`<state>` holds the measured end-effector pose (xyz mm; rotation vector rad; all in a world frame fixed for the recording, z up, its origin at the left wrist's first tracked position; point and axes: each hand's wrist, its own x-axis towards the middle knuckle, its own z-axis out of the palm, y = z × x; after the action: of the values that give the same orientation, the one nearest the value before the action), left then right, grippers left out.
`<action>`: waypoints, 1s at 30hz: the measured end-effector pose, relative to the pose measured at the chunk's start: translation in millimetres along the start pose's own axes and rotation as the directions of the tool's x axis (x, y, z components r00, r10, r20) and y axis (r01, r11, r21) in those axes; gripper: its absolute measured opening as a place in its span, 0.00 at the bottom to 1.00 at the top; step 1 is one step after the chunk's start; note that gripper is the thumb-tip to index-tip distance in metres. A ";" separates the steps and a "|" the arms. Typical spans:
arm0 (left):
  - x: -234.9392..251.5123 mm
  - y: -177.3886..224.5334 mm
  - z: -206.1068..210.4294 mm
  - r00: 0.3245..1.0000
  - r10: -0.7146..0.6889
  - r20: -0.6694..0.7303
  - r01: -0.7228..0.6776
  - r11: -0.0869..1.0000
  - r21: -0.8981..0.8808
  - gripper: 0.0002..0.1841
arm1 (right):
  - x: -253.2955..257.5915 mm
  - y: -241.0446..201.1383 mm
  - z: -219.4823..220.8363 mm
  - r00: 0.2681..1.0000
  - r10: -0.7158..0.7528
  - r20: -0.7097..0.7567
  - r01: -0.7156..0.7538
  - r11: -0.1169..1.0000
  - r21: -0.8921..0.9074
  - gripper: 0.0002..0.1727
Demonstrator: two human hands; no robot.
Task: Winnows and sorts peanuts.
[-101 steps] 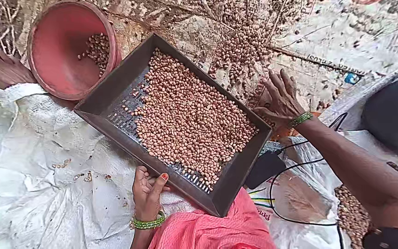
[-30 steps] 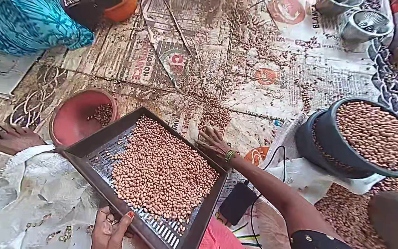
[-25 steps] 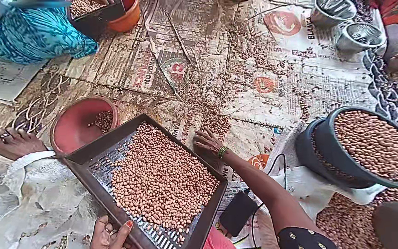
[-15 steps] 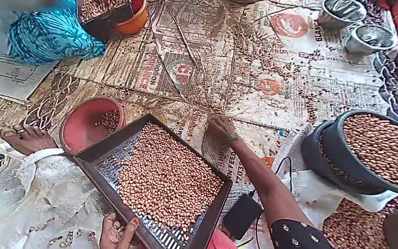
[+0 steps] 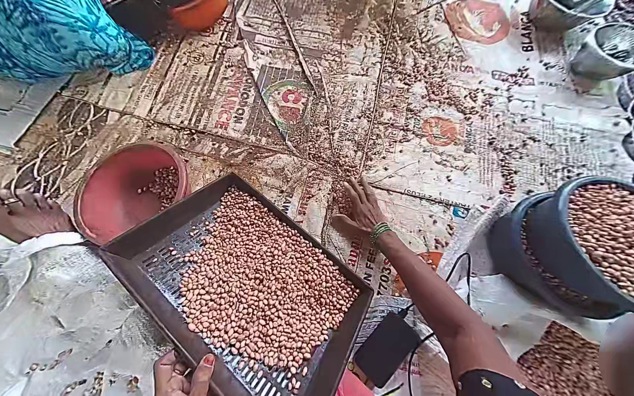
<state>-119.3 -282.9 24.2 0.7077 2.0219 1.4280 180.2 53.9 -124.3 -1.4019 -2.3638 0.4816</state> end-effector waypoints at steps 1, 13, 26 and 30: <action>0.0 -2.1 2.1 1.000 0.022 -0.014 -0.022 1.000 -0.002 0.21 | 8.1 -1.9 4.2 0.999 -0.051 0.001 0.051 0.999 -0.015 0.53; -2.2 -2.6 3.5 0.997 -0.037 -0.065 0.036 0.999 -0.018 0.22 | 77.6 -24.9 -16.8 0.971 0.102 0.218 -0.052 0.973 -0.224 0.23; -1.0 -3.2 1.0 0.999 -0.019 -0.033 0.019 1.000 -0.007 0.22 | -11.5 -175.1 -44.8 0.918 -0.276 0.284 0.126 0.883 0.452 0.47; 0.6 -4.1 0.7 1.000 -0.008 -0.023 0.008 1.000 -0.014 0.21 | -35.0 -52.3 -36.7 0.960 0.264 0.092 -0.260 0.964 -0.059 0.62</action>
<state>-119.6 -283.2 20.0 0.6794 2.0282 1.4510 172.7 3.3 -72.4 -1.7634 -2.2873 0.5812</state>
